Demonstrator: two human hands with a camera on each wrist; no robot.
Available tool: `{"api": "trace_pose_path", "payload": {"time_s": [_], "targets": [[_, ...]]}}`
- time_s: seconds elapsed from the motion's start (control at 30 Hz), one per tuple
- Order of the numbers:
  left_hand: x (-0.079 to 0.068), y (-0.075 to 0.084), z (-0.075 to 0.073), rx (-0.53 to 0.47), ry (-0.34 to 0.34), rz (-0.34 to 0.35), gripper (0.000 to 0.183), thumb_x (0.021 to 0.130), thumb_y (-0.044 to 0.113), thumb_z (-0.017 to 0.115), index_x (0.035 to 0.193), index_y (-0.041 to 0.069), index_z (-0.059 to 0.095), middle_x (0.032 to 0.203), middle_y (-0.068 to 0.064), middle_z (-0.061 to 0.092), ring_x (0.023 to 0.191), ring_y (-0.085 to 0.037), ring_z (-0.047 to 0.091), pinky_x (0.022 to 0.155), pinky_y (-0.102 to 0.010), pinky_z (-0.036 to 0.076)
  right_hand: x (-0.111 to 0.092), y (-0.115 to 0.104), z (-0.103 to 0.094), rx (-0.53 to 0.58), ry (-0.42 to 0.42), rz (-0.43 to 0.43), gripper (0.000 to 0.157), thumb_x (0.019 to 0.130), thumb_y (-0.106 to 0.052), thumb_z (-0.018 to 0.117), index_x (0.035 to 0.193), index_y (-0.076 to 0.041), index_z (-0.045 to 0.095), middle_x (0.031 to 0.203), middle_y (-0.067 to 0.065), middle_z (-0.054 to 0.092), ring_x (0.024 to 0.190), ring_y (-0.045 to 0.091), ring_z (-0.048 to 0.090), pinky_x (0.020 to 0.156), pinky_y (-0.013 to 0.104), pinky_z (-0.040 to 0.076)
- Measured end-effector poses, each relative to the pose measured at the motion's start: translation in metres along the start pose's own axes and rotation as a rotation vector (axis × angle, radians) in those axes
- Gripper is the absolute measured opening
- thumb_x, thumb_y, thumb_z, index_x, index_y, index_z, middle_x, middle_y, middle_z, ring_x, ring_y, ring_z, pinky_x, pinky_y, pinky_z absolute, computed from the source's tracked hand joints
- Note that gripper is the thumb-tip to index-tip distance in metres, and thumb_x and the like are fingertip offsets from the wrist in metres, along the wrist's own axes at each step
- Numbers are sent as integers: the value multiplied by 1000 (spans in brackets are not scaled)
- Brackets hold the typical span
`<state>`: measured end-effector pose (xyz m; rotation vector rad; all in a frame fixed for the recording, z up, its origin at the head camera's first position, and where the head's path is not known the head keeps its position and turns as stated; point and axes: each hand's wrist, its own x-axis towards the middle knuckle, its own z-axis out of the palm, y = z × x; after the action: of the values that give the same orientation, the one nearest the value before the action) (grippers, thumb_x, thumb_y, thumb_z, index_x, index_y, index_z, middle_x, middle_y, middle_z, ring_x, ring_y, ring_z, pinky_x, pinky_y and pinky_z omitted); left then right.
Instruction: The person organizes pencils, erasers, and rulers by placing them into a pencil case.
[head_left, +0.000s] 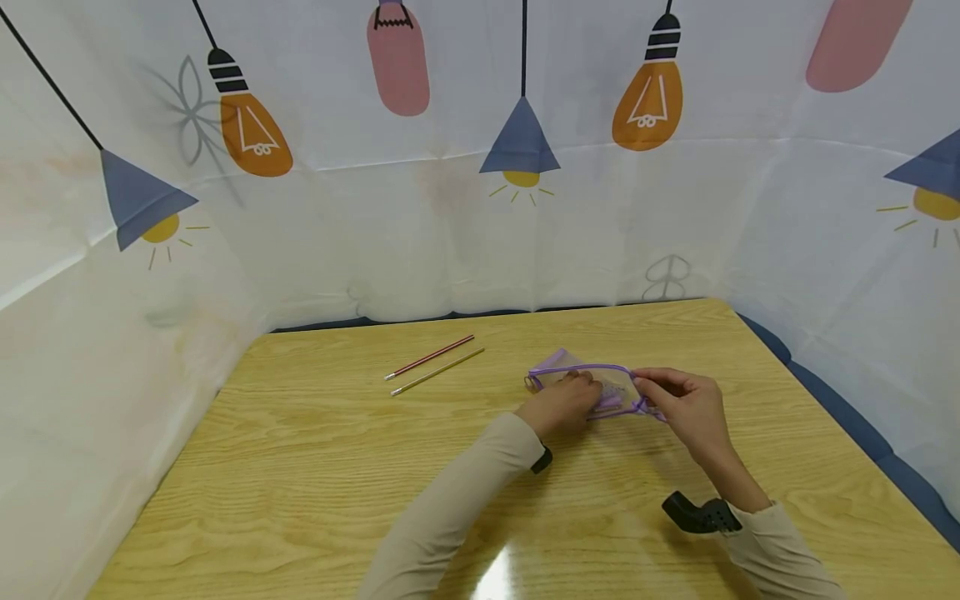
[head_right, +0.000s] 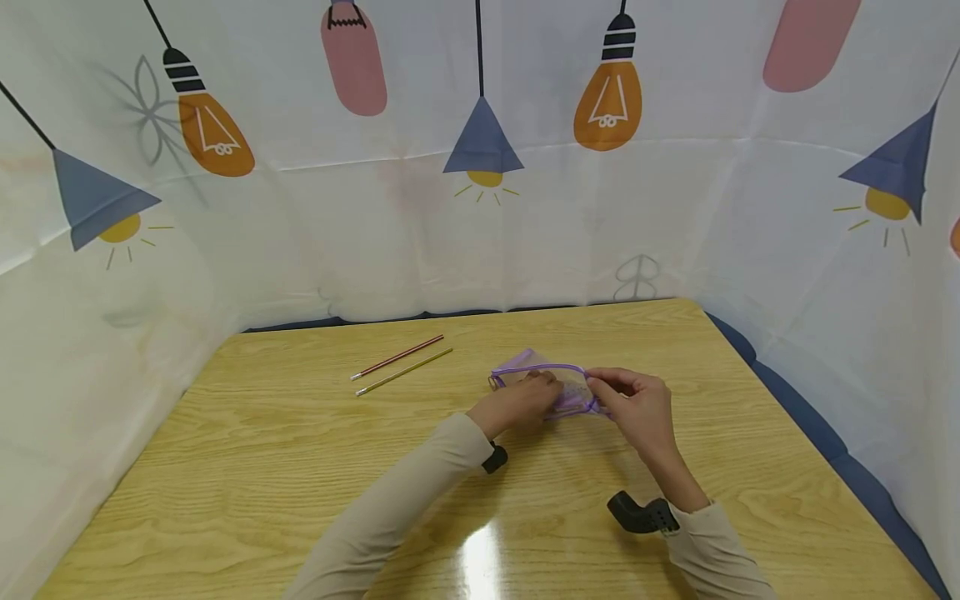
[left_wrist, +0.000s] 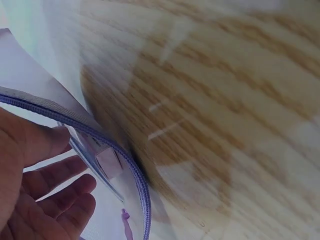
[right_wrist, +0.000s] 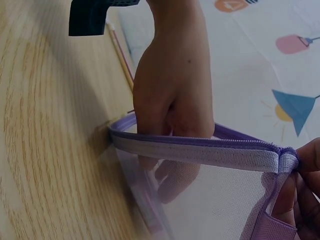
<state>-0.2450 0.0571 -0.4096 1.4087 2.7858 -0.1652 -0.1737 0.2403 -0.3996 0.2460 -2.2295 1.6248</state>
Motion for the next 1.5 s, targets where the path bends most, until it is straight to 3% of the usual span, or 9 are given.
{"api": "trace_pose_path", "payload": {"time_s": [0.2,0.43,0.8,1.2,1.5], "targets": [[0,0,2,20,26,15,28,99,19,56,124,7,57,118,-6,58,107,-15,57,94,-22,41,-1,-1,1,9,-3,2,24,92,-10,67,108,7,70,95,8,71,74,11,66,62,23,54],[-2,0,3,145,85,53,22,100,15,54,120,8,61,113,-4,61,102,-14,59,91,-21,44,-1,-3,1,4,-1,14,28,94,-15,65,111,7,69,99,5,71,76,9,67,64,22,54],[-13,-2,-5,201,76,43,25,101,23,54,119,9,63,113,-4,63,103,-14,59,88,-21,45,-1,-3,3,18,18,31,30,94,-16,66,113,7,68,96,2,72,75,11,68,63,23,54],[-26,-11,-6,152,128,56,23,100,19,54,115,5,65,105,-6,63,92,-12,61,76,-17,48,4,-4,7,16,3,26,29,95,-15,65,113,7,68,93,-5,71,72,10,67,61,23,54],[-36,-16,-10,81,153,-7,20,98,20,60,111,6,64,98,-4,60,86,-12,58,70,-20,48,5,-6,10,8,19,23,27,94,-14,65,111,7,69,89,-4,71,69,11,66,58,24,54]]}}
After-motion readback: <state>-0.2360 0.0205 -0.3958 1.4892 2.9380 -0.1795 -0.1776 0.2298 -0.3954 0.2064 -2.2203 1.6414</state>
